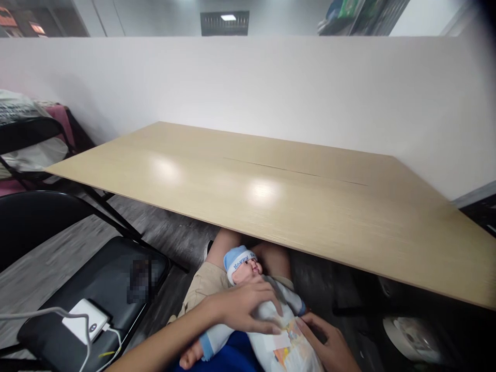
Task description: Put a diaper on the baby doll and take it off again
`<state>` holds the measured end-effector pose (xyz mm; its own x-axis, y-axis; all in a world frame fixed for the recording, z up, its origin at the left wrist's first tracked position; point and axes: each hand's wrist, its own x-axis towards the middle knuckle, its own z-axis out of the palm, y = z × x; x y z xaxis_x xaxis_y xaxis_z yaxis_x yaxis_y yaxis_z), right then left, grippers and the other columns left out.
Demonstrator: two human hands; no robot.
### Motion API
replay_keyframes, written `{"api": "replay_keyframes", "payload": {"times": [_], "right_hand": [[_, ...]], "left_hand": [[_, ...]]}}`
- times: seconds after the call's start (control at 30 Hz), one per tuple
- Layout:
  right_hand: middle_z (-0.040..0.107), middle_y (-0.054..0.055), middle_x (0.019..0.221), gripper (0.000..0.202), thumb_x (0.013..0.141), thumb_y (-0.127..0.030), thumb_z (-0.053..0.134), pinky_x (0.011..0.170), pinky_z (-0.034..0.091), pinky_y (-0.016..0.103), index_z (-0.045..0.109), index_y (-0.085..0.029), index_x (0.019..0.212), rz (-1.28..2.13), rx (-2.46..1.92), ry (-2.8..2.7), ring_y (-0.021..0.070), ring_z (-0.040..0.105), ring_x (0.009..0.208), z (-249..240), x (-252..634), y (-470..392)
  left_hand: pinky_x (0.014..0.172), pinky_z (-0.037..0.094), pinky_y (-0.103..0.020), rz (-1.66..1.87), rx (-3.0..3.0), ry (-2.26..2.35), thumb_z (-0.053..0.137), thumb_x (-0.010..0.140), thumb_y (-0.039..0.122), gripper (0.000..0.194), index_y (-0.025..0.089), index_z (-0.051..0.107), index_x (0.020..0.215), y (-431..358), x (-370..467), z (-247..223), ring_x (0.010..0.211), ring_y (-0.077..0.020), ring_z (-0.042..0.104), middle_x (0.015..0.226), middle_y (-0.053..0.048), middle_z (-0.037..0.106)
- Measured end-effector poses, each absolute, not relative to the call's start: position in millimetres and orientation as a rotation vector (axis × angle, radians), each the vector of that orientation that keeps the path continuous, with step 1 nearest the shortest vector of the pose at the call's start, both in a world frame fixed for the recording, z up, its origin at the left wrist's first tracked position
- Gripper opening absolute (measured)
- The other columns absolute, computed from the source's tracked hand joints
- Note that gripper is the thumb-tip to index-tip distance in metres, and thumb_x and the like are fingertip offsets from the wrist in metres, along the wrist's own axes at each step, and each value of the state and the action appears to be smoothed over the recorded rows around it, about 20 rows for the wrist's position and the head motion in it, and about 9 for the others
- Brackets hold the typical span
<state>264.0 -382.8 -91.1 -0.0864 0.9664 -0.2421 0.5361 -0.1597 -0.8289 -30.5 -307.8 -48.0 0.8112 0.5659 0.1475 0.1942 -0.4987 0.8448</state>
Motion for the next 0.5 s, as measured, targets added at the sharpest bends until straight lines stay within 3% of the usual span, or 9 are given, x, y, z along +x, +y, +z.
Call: {"api": "replay_keyframes", "payload": {"times": [0.17,0.33,0.5], "right_hand": [[0.082,0.007,0.081,0.065,0.085,-0.085,0.065,0.079,0.063,0.034,0.082,-0.023,0.078,1.05,-1.769,-1.652,0.0299,0.079,0.084,-101.0,278.1,-375.6],[0.085,0.009,0.087,0.066,0.082,-0.089,0.062,0.086,0.066,0.044,0.081,-0.026,0.083,0.86,-1.879,-1.571,0.0352,0.081,0.089,-118.0,298.5,-372.3],[0.081,0.014,0.121,0.052,0.096,-0.067,0.064,0.102,0.062,0.046,0.081,-0.024,0.119,0.882,-1.712,-1.732,0.0326,0.077,0.112,-96.0,274.4,-374.4]], "left_hand": [[0.104,0.043,-0.038,0.395,2.194,0.375,0.074,0.092,0.071,0.052,0.026,0.078,0.117,-294.9,8.9,-75.4,0.115,-0.0276,0.062,0.116,-0.008,0.074],[0.101,0.042,-0.036,0.419,2.107,0.42,0.076,0.092,0.071,0.048,0.027,0.081,0.109,-299.5,7.3,-81.5,0.109,-0.024,0.063,0.112,-0.006,0.075],[0.112,0.039,-0.04,0.471,1.93,0.426,0.075,0.091,0.073,0.048,0.025,0.081,0.098,-303.7,1.1,-71.9,0.116,-0.0248,0.065,0.115,-0.006,0.08]]}}
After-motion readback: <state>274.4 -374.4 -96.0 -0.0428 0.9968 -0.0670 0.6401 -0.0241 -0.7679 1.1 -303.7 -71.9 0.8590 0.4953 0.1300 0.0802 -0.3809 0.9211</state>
